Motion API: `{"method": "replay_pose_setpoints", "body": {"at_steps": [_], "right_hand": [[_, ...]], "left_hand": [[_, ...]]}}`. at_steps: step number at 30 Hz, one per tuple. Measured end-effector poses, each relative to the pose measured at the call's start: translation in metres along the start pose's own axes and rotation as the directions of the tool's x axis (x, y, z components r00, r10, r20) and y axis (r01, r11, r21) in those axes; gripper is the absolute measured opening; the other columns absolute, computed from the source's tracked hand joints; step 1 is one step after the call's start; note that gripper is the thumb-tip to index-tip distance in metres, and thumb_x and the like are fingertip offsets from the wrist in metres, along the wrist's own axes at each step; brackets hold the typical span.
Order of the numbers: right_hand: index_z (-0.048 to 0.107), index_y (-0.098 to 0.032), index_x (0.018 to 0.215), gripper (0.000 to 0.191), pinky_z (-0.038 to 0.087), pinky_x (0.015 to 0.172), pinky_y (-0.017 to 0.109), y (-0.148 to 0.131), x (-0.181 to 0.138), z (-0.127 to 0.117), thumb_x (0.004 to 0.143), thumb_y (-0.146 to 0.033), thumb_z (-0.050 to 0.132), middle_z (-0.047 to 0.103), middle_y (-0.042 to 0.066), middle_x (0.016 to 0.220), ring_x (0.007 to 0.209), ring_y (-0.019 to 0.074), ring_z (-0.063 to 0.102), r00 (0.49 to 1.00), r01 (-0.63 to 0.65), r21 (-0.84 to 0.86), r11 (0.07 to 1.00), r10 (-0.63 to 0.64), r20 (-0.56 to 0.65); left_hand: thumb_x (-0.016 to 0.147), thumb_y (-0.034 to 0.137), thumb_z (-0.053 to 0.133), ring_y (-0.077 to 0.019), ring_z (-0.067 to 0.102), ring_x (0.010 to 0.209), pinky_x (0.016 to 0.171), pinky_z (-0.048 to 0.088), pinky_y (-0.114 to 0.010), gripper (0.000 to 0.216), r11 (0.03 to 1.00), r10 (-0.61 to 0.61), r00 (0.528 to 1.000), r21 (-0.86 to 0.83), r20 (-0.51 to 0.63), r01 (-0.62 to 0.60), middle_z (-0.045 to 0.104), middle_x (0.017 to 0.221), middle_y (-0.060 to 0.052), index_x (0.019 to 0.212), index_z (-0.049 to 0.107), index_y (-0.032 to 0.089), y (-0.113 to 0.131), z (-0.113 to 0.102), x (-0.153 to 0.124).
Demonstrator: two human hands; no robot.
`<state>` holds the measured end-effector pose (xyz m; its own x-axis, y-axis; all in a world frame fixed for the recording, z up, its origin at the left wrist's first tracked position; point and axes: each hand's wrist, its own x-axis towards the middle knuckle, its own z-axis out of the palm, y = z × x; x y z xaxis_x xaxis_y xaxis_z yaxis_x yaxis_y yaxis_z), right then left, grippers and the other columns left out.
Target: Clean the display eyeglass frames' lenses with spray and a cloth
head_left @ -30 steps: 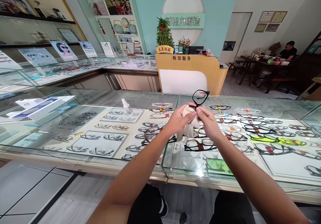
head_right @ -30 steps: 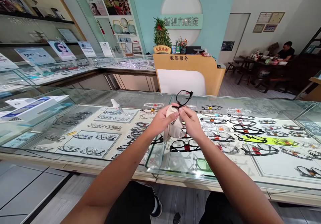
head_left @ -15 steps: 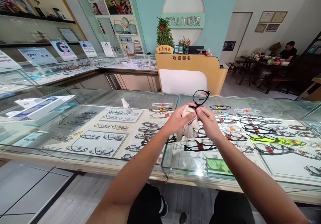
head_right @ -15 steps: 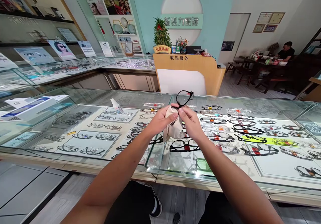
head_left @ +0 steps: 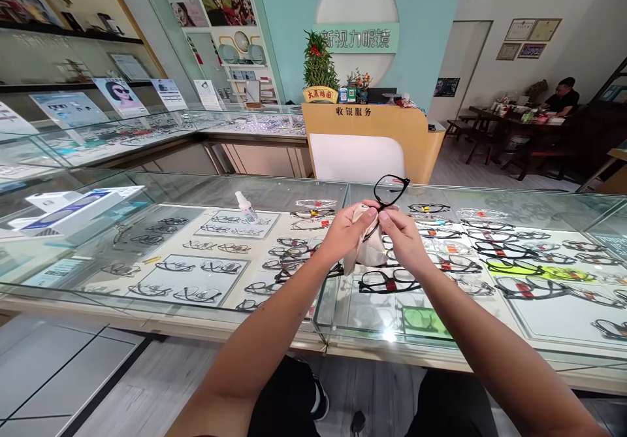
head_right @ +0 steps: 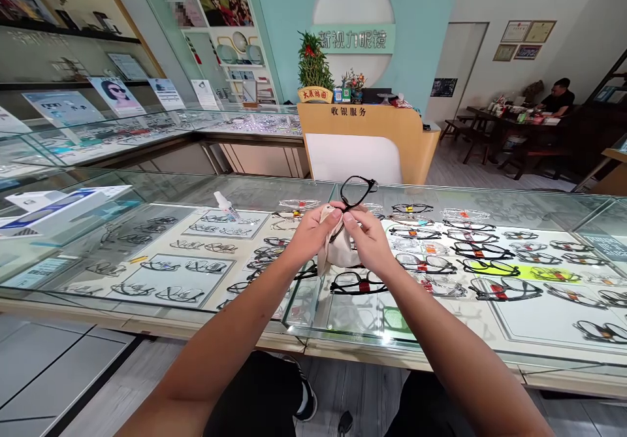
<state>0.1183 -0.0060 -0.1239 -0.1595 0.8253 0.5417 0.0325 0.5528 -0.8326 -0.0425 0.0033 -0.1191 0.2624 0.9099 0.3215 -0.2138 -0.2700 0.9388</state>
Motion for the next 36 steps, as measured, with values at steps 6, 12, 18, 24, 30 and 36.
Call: {"method": "replay_pose_setpoints", "body": {"at_steps": [6,12,18,24,30,36], "right_hand": [[0.069,-0.024,0.069,0.047,0.047,0.112,0.047,-0.004,0.000,-0.002,0.102,-0.058,0.064,0.082,0.008,0.104,0.121,0.0305,0.064,0.993,0.092,-0.008,0.996,-0.092,-0.076],[0.079,-0.025,0.089,0.031,0.053,0.118,0.050,-0.001,0.009,-0.018,0.100,-0.052,0.068,0.082,0.007,0.124,0.126,0.0298,0.071,0.976,0.067,0.283,0.957,-0.005,-0.217],[0.079,-0.025,0.098,0.029,0.061,0.103,0.044,0.005,0.017,-0.026,0.098,-0.052,0.067,0.083,0.007,0.112,0.106,0.0274,0.079,0.979,-0.031,0.385,0.922,0.106,-0.175],[0.080,-0.025,0.103,0.032,0.059,0.103,0.043,0.014,0.020,-0.027,0.098,-0.054,0.066,0.084,0.007,0.103,0.105,0.0272,0.077,0.975,-0.046,0.389,0.920,0.126,-0.183],[0.080,-0.026,0.100,0.030,0.058,0.104,0.043,0.019,0.024,-0.029,0.097,-0.052,0.066,0.084,0.007,0.104,0.105,0.0280,0.076,0.976,-0.045,0.390,0.920,0.123,-0.179],[0.079,-0.026,0.097,0.029,0.057,0.105,0.042,0.022,0.024,-0.032,0.096,-0.052,0.067,0.083,0.006,0.110,0.107,0.0278,0.076,0.979,-0.047,0.383,0.922,0.119,-0.165]], "left_hand": [[0.090,0.073,0.072,-0.0134,0.056,0.072,0.070,0.046,-0.024,0.057,0.998,0.040,0.991,0.051,-0.126,-0.034,0.065,0.078,-0.001,0.096,0.074,0.016,-0.003,-0.005,0.001],[0.080,0.070,0.084,-0.0120,0.056,0.065,0.063,0.049,-0.023,0.054,0.988,-0.015,0.947,-0.150,-0.322,-0.035,0.060,0.073,0.003,0.092,0.066,0.020,-0.007,-0.014,0.010],[0.078,0.059,0.091,-0.0048,0.025,0.047,0.040,0.021,-0.013,0.054,0.861,-0.191,0.946,-0.418,0.263,0.290,0.034,0.061,0.008,0.079,0.055,0.019,0.023,-0.012,-0.004],[0.089,0.069,0.070,-0.0104,0.036,0.049,0.041,0.030,-0.021,0.054,0.794,-0.207,0.733,-0.326,0.648,0.512,0.043,0.060,0.002,0.076,0.061,0.018,0.023,0.007,-0.029],[0.096,0.060,0.065,-0.0205,0.065,0.088,0.079,0.051,-0.032,0.046,0.935,-0.286,0.482,0.130,0.828,0.331,0.072,0.100,-0.010,0.104,0.075,0.016,0.011,0.032,-0.043],[0.104,0.029,0.060,-0.0206,0.065,0.092,0.084,0.046,-0.034,0.020,0.741,-0.170,0.609,0.508,0.775,-0.439,0.077,0.106,-0.007,0.120,0.068,0.020,-0.012,0.048,-0.054]]}}
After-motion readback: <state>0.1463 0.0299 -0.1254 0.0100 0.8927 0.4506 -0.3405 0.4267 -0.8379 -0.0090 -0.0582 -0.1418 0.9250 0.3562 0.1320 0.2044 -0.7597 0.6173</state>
